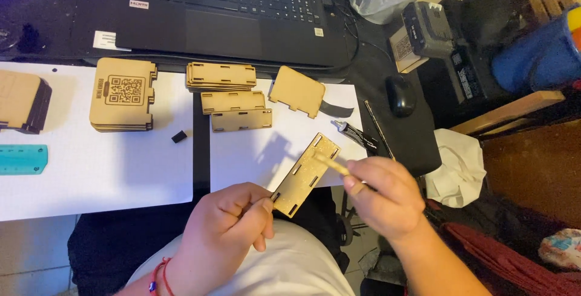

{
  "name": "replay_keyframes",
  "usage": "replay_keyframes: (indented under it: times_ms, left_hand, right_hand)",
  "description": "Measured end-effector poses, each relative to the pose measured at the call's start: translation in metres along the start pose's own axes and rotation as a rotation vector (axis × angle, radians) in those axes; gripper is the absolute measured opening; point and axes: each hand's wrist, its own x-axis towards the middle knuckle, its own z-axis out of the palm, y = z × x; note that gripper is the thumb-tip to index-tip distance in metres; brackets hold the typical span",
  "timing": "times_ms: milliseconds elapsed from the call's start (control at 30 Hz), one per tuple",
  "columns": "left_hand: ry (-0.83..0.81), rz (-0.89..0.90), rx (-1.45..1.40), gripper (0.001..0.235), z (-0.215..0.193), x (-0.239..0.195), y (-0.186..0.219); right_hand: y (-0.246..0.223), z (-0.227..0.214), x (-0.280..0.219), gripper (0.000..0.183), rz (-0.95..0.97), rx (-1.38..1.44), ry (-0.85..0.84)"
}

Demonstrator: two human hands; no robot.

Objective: The person assembles a wooden model by inserting small dowels into pre-cut slots on flat wooden pieces. They use a pencil to apply glue to the edges of the wooden components and then press the pieces together to form a structure.

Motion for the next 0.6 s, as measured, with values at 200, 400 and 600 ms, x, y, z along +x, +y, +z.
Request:
replay_keyframes:
  times_ms: [200, 400, 600]
  left_hand:
    - [0.025, 0.085, -0.209, 0.031, 0.004, 0.003, -0.009]
    - [0.030, -0.014, -0.199, 0.034, 0.002, 0.007, -0.005]
    - [0.027, 0.020, -0.358, 0.036, 0.000, 0.004, -0.004]
  right_hand:
    - [-0.005, 0.011, -0.015, 0.008, 0.061, 0.024, 0.028]
    - [-0.007, -0.001, -0.025, 0.009, 0.141, -0.030, 0.039]
    - [-0.023, -0.011, -0.047, 0.014, 0.710, 0.298, 0.436]
